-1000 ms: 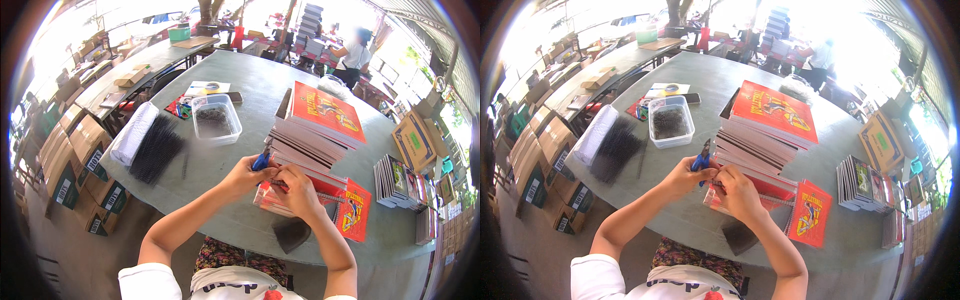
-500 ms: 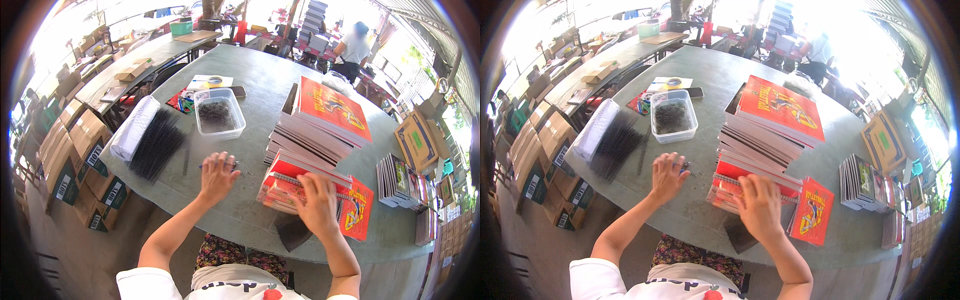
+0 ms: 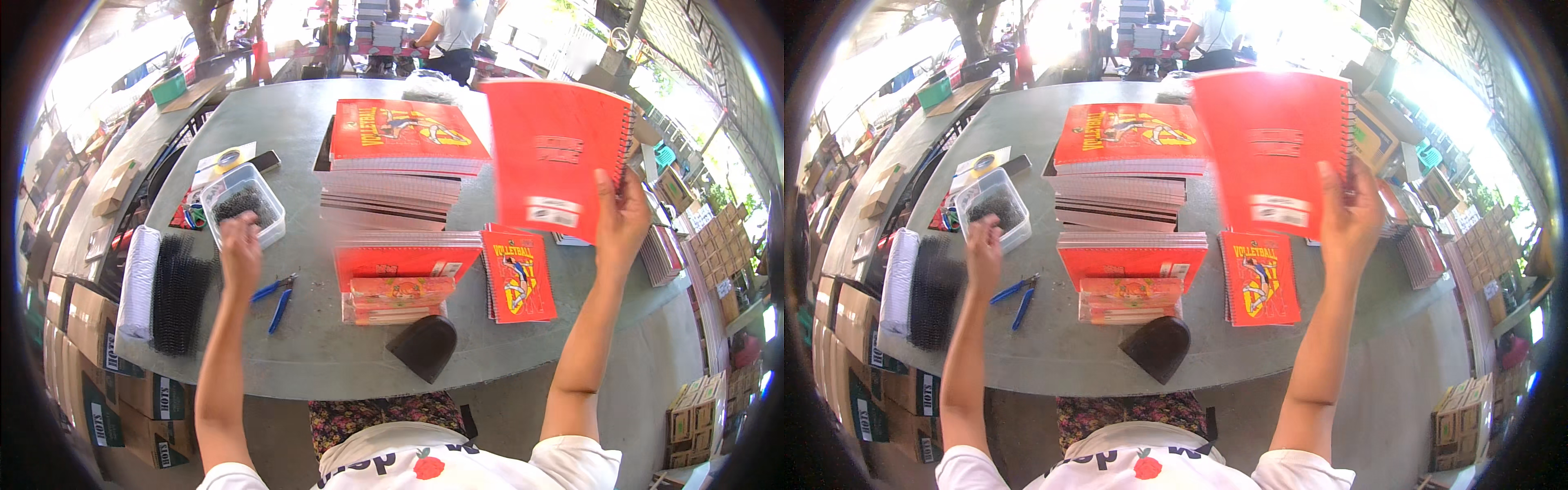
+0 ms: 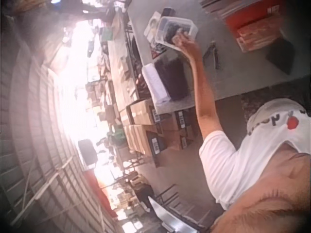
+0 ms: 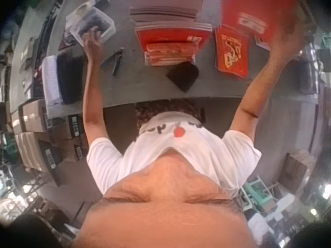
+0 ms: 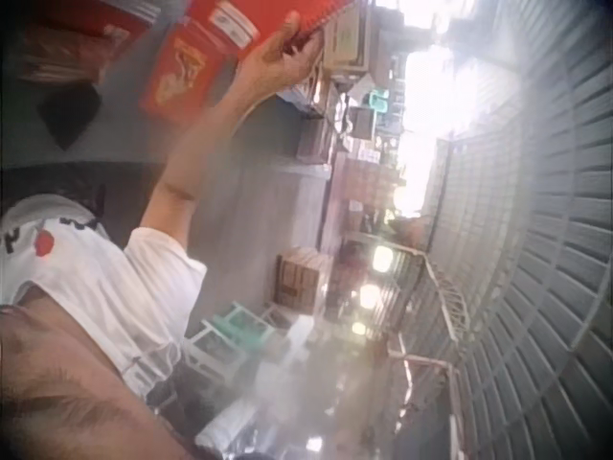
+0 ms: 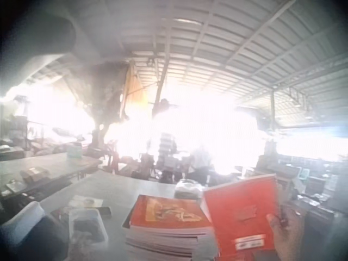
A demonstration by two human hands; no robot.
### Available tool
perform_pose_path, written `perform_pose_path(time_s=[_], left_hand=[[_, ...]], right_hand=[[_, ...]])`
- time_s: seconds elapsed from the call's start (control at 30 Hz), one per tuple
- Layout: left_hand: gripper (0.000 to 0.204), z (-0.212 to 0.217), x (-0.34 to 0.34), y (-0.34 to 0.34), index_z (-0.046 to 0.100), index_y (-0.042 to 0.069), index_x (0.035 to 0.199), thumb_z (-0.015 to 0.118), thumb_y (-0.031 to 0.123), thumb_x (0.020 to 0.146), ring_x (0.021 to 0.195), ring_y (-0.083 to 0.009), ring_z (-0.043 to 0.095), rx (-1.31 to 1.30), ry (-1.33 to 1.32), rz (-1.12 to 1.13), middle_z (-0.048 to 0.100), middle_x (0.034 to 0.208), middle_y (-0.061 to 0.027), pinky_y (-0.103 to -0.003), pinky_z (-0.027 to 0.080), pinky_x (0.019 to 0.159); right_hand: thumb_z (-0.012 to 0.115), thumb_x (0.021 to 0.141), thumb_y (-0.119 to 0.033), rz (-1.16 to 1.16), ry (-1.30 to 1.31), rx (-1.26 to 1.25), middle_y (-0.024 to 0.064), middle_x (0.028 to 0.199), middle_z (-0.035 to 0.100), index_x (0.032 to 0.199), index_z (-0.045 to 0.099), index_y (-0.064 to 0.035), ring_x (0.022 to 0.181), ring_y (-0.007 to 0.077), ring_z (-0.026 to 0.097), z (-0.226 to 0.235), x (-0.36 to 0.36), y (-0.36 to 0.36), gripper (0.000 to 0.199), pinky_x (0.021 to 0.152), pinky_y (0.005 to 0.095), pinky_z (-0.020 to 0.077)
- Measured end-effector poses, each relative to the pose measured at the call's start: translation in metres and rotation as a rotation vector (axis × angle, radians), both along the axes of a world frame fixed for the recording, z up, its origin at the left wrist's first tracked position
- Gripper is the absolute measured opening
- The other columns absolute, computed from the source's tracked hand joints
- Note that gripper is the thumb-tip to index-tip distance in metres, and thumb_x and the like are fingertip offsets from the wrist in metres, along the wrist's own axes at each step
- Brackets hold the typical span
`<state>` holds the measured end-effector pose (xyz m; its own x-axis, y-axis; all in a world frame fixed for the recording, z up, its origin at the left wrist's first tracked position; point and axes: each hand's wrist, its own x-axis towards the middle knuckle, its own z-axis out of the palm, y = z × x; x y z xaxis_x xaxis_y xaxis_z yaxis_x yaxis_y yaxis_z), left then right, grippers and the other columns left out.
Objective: The person threads a plastic spiral through the pre-punched holes of notebook covers and pages, using a small piece of dark material to help grip or rotate the spiral, and trims the excess spiral with pliers.
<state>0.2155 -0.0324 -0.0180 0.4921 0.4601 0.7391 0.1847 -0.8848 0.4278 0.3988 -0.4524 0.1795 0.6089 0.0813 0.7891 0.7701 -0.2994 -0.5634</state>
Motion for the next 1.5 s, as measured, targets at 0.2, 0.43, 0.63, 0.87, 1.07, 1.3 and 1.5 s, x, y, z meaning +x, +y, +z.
perform_pose_path(time_s=[0.2,0.43,0.63,0.87,1.07,1.3,1.5], left_hand=[[0.031,0.012,-0.026,0.018,0.057,0.005,0.111,0.062,0.007,0.081,0.097,-0.0302,0.052,0.150,0.050,0.151,0.053,0.101,-0.0158,-0.041,0.040,0.088],[0.035,-0.041,-0.135,0.020,0.054,-0.002,0.092,0.062,0.030,0.083,0.080,-0.0435,0.061,-0.294,0.741,0.504,0.062,0.081,-0.0240,-0.049,0.048,0.072],[0.027,-0.035,-0.135,0.010,0.049,0.001,0.092,0.050,0.027,0.091,0.077,-0.0453,0.061,-0.238,0.589,0.568,0.062,0.080,-0.0258,-0.052,0.047,0.065],[0.019,0.041,-0.146,-0.017,0.045,0.004,0.098,0.048,0.023,0.097,0.053,-0.0138,0.050,-0.553,-0.246,0.264,0.048,0.060,-0.0053,-0.028,0.039,0.049],[0.016,0.088,-0.200,-0.036,0.056,0.004,0.094,0.058,0.020,0.092,0.053,-0.0038,0.040,-0.617,-0.562,0.075,0.050,0.065,0.0017,-0.017,0.032,0.047],[0.029,0.079,-0.095,-0.094,0.060,0.009,0.117,0.048,0.014,0.092,0.066,-0.0124,0.056,-0.544,0.146,0.005,0.065,0.091,-0.0047,-0.025,0.047,0.058],[0.061,0.046,-0.031,-0.148,0.039,0.012,0.138,0.062,0.006,0.082,0.059,-0.0204,0.058,-0.591,0.623,-0.429,0.062,0.069,-0.0100,-0.033,0.049,0.062]], right_hand=[[0.052,0.079,0.007,0.048,-0.196,-0.431,0.0098,0.097,0.064,0.092,0.065,0.0000,0.095,0.0254,0.060,-0.066,0.038,-0.090,0.020,0.087,0.0294,0.0430],[0.048,0.076,0.009,0.060,0.499,-0.501,0.0152,0.117,0.061,0.095,0.069,-0.0053,0.117,0.0280,0.052,-0.201,0.042,-0.135,0.032,0.097,0.0357,0.0394],[0.056,0.080,-0.001,0.143,-0.012,-0.484,0.0139,0.119,0.058,0.104,0.065,-0.0040,0.114,0.0324,0.051,-0.126,-0.007,0.001,0.026,0.096,0.0410,0.0403],[0.065,0.078,-0.016,0.426,-0.153,-0.756,0.0086,0.114,0.058,0.113,0.060,-0.0080,0.096,0.0281,0.057,-0.111,-0.061,0.161,0.037,0.080,0.0384,0.0469],[0.062,0.077,-0.009,0.583,-0.522,-0.490,0.0058,0.090,0.060,0.101,0.066,-0.0106,0.081,0.0243,0.059,-0.131,-0.082,0.135,0.025,0.073,0.0348,0.0479],[0.069,0.071,-0.017,0.444,-0.257,-0.757,0.0059,0.080,0.061,0.089,0.064,-0.0084,0.077,0.0242,0.059,-0.125,-0.081,0.144,0.021,0.065,0.0369,0.0477],[0.066,0.076,-0.034,0.426,-0.115,-0.871,0.0086,0.064,0.059,0.068,0.056,-0.0058,0.064,0.0301,0.060,-0.119,-0.060,0.167,0.031,0.056,0.0427,0.0466]])
